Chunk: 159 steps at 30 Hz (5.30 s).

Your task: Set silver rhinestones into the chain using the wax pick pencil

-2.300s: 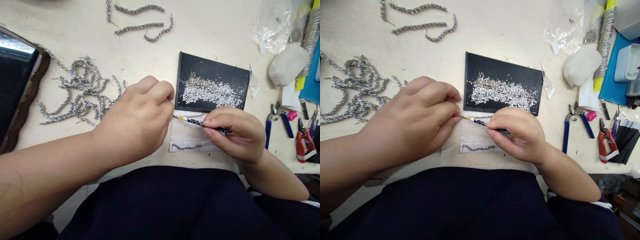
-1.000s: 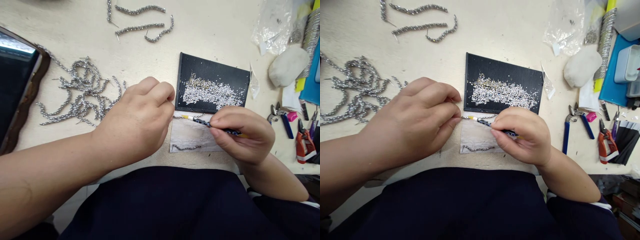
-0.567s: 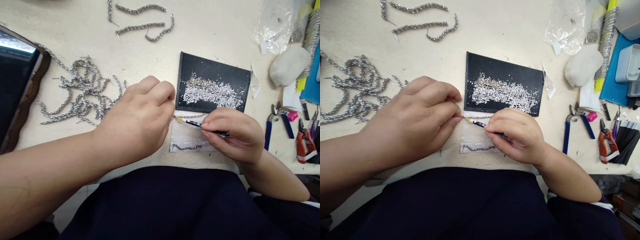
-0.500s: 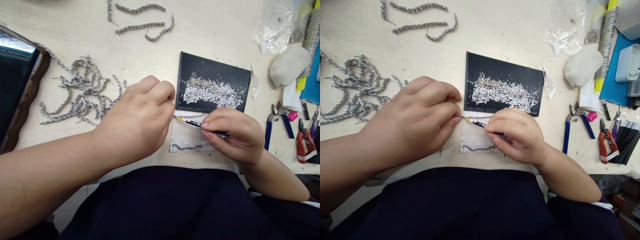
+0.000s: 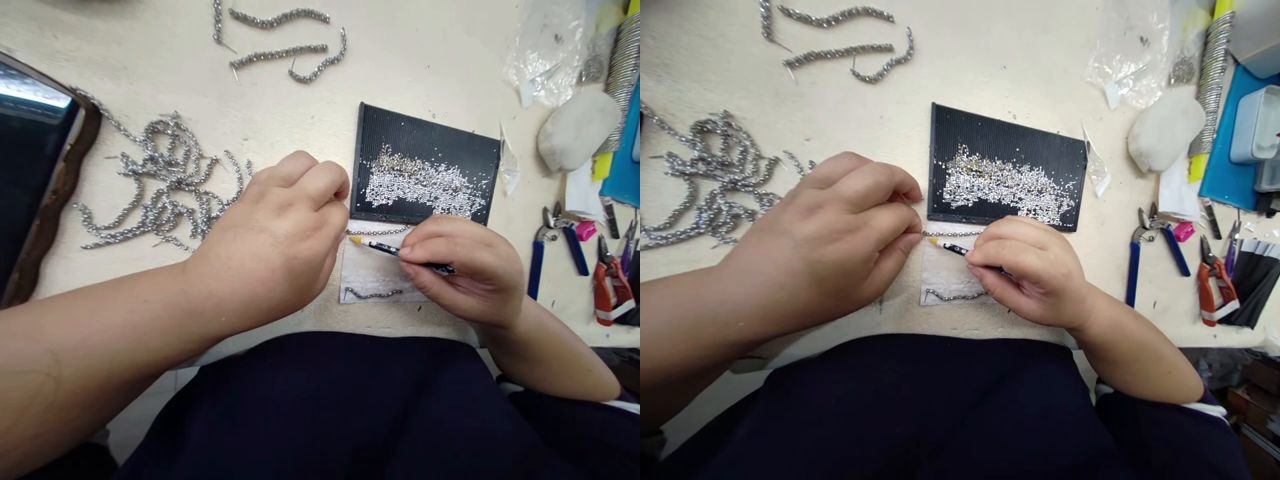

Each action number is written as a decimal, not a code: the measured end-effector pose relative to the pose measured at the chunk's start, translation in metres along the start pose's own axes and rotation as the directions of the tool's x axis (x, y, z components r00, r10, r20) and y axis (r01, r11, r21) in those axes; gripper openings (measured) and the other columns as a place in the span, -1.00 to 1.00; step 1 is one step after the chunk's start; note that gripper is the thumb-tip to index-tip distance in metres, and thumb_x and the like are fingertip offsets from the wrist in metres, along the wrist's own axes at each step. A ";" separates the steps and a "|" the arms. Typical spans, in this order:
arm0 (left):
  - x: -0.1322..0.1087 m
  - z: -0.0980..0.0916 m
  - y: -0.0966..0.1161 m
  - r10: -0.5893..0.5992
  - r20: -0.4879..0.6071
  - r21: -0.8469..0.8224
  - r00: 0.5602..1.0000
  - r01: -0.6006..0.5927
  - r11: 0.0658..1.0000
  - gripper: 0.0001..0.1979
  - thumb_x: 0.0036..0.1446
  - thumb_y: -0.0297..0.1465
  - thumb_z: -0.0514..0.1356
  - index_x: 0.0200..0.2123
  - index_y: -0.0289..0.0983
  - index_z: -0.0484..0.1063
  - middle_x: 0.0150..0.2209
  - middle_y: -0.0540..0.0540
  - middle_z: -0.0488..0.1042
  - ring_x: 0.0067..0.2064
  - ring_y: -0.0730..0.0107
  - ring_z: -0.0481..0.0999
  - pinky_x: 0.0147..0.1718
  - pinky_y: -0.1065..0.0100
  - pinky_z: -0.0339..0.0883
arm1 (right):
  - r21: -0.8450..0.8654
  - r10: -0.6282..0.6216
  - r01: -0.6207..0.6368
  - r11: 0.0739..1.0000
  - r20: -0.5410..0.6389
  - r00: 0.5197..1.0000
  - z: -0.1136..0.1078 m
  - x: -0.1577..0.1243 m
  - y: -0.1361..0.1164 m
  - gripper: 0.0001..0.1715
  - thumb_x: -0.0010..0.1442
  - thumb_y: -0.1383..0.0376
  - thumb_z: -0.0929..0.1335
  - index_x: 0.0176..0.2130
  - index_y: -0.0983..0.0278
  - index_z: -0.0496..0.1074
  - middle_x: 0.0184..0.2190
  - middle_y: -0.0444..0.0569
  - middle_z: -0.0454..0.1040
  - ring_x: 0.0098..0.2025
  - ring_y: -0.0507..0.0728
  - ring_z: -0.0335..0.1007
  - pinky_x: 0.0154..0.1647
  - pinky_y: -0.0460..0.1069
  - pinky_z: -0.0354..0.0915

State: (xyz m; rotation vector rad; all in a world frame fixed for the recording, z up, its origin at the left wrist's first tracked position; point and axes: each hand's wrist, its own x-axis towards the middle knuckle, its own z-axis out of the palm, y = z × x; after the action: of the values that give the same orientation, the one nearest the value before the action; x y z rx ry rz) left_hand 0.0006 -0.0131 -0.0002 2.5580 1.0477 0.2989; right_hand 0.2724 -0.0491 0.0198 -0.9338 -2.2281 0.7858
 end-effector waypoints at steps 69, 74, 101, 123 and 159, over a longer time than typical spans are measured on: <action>-0.003 0.005 -0.002 0.081 -0.065 0.065 0.995 -0.077 0.995 -0.67 0.48 -0.40 -0.04 -0.20 -0.30 0.51 0.02 -0.22 0.51 0.08 -0.05 0.56 0.00 -0.10 0.60 | -0.138 0.033 -0.074 0.988 -0.281 0.959 0.005 -0.002 0.004 -0.74 0.27 0.52 0.51 -0.13 0.19 0.61 -0.31 -0.12 0.69 -0.27 0.09 0.68 -0.21 -0.01 0.61; -0.004 0.006 -0.004 0.064 -0.053 0.077 0.996 -0.060 0.995 -0.66 0.47 -0.39 -0.06 -0.20 -0.27 0.51 0.03 -0.17 0.49 0.09 0.01 0.55 0.02 -0.08 0.61 | -0.108 0.035 -0.067 0.992 -0.274 0.961 0.003 -0.002 0.002 -0.74 0.27 0.51 0.52 -0.11 0.19 0.62 -0.31 -0.11 0.69 -0.27 0.09 0.68 -0.20 -0.02 0.60; 0.001 -0.001 0.000 0.026 0.005 0.036 1.000 -0.026 0.999 -0.64 0.49 -0.38 -0.03 -0.20 -0.30 0.54 0.01 -0.24 0.53 0.10 -0.06 0.54 0.06 -0.09 0.57 | -0.046 -0.046 0.042 0.998 -0.090 0.995 0.001 -0.001 0.003 -0.72 0.27 0.49 0.51 -0.07 0.16 0.61 -0.22 -0.05 0.72 -0.24 0.13 0.70 -0.24 0.02 0.63; -0.004 0.002 -0.003 0.079 -0.081 0.087 0.994 -0.072 0.994 -0.65 0.50 -0.36 -0.01 -0.25 -0.25 0.54 -0.02 -0.22 0.56 0.02 -0.04 0.56 -0.05 -0.04 0.61 | -0.132 0.052 -0.095 0.987 -0.293 0.955 0.006 0.000 0.002 -0.72 0.29 0.49 0.50 -0.12 0.10 0.63 -0.34 -0.12 0.70 -0.31 0.14 0.67 -0.29 0.04 0.59; 0.000 -0.002 0.000 0.029 -0.023 0.054 0.999 -0.028 0.998 -0.63 0.51 -0.36 -0.04 -0.23 -0.24 0.55 -0.02 -0.18 0.55 0.08 -0.05 0.58 0.02 -0.02 0.58 | 0.105 0.294 -0.283 0.953 -0.112 0.949 0.004 -0.002 -0.009 -0.84 0.33 0.41 0.57 -0.14 0.15 0.71 -0.26 -0.09 0.78 -0.26 0.09 0.73 -0.19 -0.04 0.61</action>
State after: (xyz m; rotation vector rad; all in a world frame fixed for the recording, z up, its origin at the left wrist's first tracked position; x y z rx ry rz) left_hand -0.0004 -0.0130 0.0012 2.6248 1.0422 0.3137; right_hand 0.2671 -0.0574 0.0228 -1.2493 -1.9559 0.9190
